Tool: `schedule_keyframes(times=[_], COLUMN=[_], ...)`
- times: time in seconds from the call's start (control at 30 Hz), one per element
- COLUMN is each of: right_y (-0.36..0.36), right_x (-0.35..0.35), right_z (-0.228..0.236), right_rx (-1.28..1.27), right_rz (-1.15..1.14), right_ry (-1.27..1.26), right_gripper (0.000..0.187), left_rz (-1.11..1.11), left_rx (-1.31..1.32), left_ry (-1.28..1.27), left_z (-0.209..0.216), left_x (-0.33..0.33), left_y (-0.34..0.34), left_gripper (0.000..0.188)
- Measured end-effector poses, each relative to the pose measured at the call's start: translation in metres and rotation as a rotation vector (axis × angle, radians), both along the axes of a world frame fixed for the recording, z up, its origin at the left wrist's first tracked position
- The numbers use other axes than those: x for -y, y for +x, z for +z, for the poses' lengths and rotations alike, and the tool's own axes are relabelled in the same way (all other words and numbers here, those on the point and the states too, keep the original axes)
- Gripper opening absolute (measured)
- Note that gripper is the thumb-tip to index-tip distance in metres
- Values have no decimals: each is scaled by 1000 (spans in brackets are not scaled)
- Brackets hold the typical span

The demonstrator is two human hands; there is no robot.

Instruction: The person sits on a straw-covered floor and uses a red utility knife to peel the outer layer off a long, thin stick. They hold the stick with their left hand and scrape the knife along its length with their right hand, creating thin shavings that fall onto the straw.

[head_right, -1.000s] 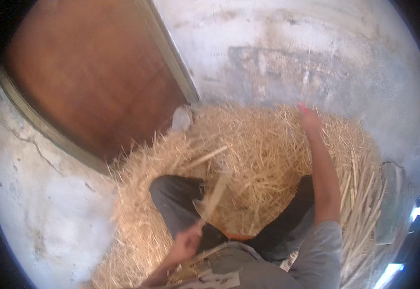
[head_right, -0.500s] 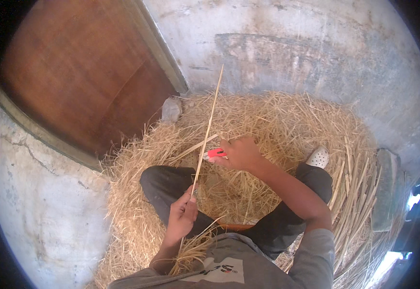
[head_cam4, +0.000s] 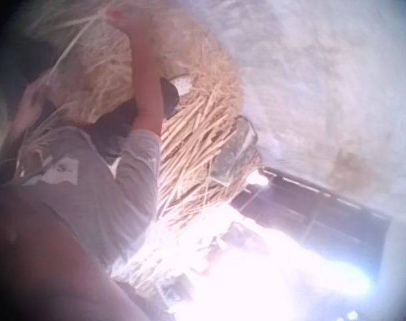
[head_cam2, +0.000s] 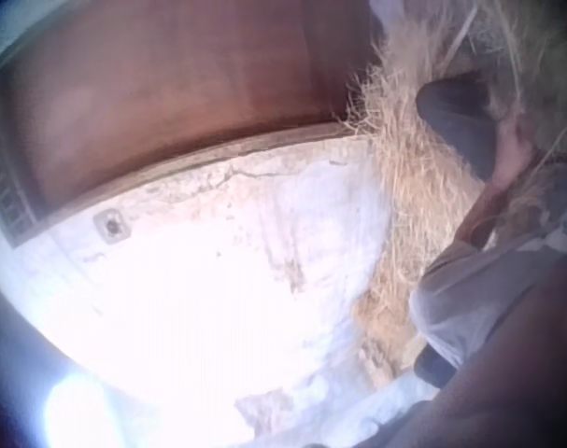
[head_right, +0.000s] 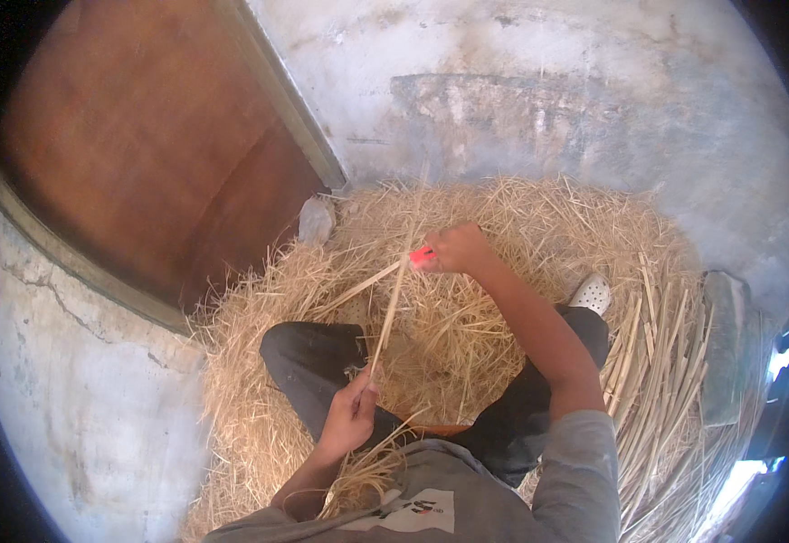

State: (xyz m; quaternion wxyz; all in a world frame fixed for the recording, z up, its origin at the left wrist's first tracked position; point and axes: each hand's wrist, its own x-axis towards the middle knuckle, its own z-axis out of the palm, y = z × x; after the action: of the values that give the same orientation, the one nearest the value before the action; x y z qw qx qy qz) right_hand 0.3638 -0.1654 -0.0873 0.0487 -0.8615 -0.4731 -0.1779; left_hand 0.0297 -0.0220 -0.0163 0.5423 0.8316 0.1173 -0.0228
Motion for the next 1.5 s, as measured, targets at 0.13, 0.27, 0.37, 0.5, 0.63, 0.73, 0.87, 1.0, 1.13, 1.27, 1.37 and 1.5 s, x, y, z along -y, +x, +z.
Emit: schedule_keyframes(times=[0.13,0.27,0.37,0.5,0.63,0.73,0.87,1.0,1.13,1.27,1.37,1.5], right_y=[110,76,-6,-57,-93,-125,-138,-110,-86,-72,-3,-6], right_x=[109,98,36,28,13,-3,-18,-17,-9,-20,6,21], right_z=[28,48,39,46,52,49,41,50,59,84,47,60], right_rx=[-689,-367,-364,-392,-271,-131,-44,-152,-296,-755,-702,-894], right_rz=[-512,-756,-471,-265,24,245,274,-43,-133,-318,-562,-494], right_ry=[688,331,201,220,323,319,374,334,381,239,883,691], right_gripper=[66,70,71,61,56,57,56,56,60,72,84,90], left_rz=[-209,32,133,129,185,228,239,133,54,70,-84,135], left_rx=[521,270,111,81,18,33,34,73,131,121,-12,-100], left_ry=[210,-55,-239,-540,-893,-854,-751,-620,-532,-428,-485,-772], left_z=[-21,-4,21,8,6,7,8,-3,-8,-3,-11,-13], left_x=[-22,-18,-18,-17,-15,-12,-8,-4,5,8,24,11], left_y=[-35,-33,-13,-14,1,4,2,-8,-12,-14,-25,-20], left_gripper=[38,38,38,41,41,41,41,41,42,38,37,35])
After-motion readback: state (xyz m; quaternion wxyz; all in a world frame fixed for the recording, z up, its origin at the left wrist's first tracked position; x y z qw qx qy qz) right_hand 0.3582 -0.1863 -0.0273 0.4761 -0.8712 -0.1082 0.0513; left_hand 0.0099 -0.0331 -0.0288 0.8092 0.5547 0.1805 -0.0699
